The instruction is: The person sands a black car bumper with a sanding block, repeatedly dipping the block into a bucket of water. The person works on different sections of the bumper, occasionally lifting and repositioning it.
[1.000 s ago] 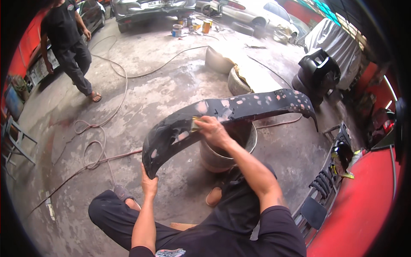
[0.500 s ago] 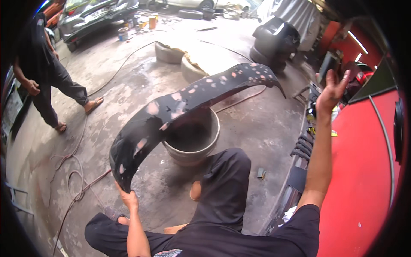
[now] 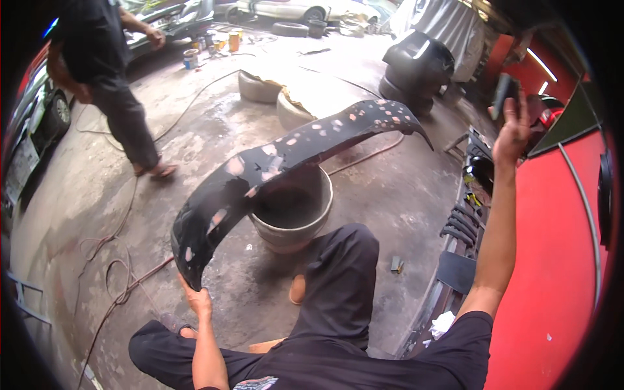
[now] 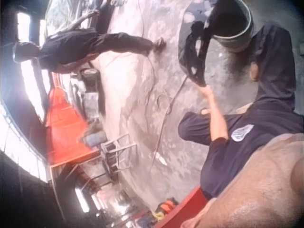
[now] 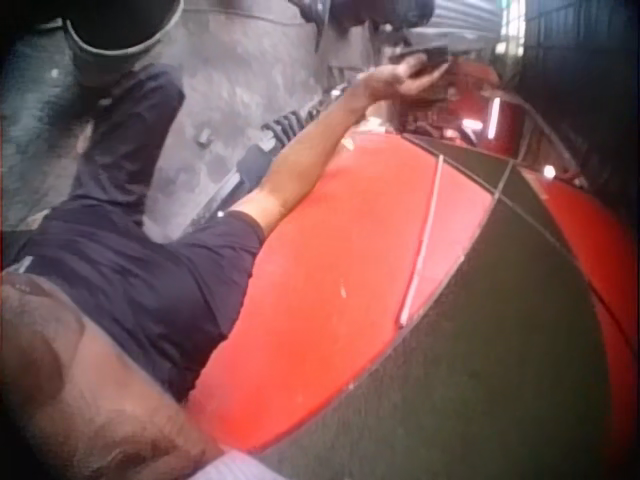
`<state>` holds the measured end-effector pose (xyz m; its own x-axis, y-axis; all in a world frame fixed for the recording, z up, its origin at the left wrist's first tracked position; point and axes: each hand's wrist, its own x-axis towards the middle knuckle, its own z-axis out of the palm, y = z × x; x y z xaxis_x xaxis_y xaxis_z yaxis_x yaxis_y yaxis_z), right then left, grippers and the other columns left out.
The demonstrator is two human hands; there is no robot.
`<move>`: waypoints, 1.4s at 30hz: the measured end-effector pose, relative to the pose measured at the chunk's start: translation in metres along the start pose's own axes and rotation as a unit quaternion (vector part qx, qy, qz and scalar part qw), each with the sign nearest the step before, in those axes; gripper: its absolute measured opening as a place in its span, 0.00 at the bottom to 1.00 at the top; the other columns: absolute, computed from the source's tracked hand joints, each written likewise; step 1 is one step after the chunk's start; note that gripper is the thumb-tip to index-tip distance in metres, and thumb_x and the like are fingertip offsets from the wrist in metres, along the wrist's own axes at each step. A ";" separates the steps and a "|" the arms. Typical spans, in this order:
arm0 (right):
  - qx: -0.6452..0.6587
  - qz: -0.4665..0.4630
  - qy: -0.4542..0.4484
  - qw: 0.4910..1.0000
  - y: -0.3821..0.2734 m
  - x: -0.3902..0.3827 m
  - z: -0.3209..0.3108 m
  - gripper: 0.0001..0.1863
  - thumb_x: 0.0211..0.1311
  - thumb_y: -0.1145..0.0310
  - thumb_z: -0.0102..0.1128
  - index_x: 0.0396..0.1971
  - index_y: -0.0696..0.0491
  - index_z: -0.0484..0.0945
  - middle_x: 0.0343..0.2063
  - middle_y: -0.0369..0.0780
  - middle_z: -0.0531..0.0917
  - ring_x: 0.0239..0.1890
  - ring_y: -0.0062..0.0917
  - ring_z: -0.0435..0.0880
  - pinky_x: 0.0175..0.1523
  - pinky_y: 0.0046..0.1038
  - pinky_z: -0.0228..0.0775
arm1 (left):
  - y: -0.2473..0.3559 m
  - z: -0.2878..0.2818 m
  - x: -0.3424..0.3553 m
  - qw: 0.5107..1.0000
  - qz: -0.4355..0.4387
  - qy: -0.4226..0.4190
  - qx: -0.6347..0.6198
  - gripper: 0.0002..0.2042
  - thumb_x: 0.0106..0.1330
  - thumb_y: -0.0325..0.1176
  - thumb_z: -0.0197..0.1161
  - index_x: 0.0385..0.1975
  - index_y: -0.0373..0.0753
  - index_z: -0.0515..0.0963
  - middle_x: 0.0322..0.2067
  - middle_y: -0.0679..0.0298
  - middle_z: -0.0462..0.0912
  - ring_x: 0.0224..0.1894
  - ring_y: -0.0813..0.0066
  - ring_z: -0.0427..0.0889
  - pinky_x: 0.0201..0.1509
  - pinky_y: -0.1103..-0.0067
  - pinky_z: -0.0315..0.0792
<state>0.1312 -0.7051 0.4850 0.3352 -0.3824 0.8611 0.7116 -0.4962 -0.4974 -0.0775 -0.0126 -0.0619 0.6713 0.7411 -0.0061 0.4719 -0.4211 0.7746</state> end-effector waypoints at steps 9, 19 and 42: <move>-0.091 0.052 -0.602 0.791 0.044 -0.209 0.172 0.25 0.69 0.65 0.68 0.66 0.48 0.85 0.58 0.49 0.89 0.62 0.40 0.87 0.68 0.39 0.77 | 0.008 -0.010 -0.006 1.000 0.010 -0.006 -0.009 0.54 0.55 0.25 0.62 0.87 0.54 0.48 0.64 0.39 0.82 0.63 0.38 0.84 0.65 0.58 0.77; -0.247 -0.049 -0.865 0.434 0.146 -0.430 0.279 0.24 0.67 0.56 0.69 0.60 0.47 0.88 0.56 0.47 0.90 0.62 0.44 0.88 0.67 0.44 0.81 | 0.009 -0.011 -0.011 1.000 0.027 -0.005 0.011 0.57 0.53 0.24 0.62 0.88 0.53 0.44 0.62 0.33 0.82 0.63 0.33 0.83 0.66 0.58 0.76; -0.276 0.008 -0.917 0.287 0.268 -0.560 0.293 0.25 0.66 0.53 0.68 0.58 0.50 0.90 0.62 0.47 0.88 0.66 0.44 0.86 0.72 0.43 0.77 | 0.029 -0.022 -0.018 0.999 -0.046 -0.016 0.017 0.55 0.57 0.24 0.64 0.87 0.56 0.47 0.64 0.41 0.82 0.65 0.38 0.82 0.67 0.56 0.76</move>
<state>0.3150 -0.3957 -0.0991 0.4569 0.4151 -0.7867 0.6643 -0.7474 -0.0085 -0.0879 -0.0267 -0.0257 0.6420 0.7607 -0.0958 0.5509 -0.3708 0.7476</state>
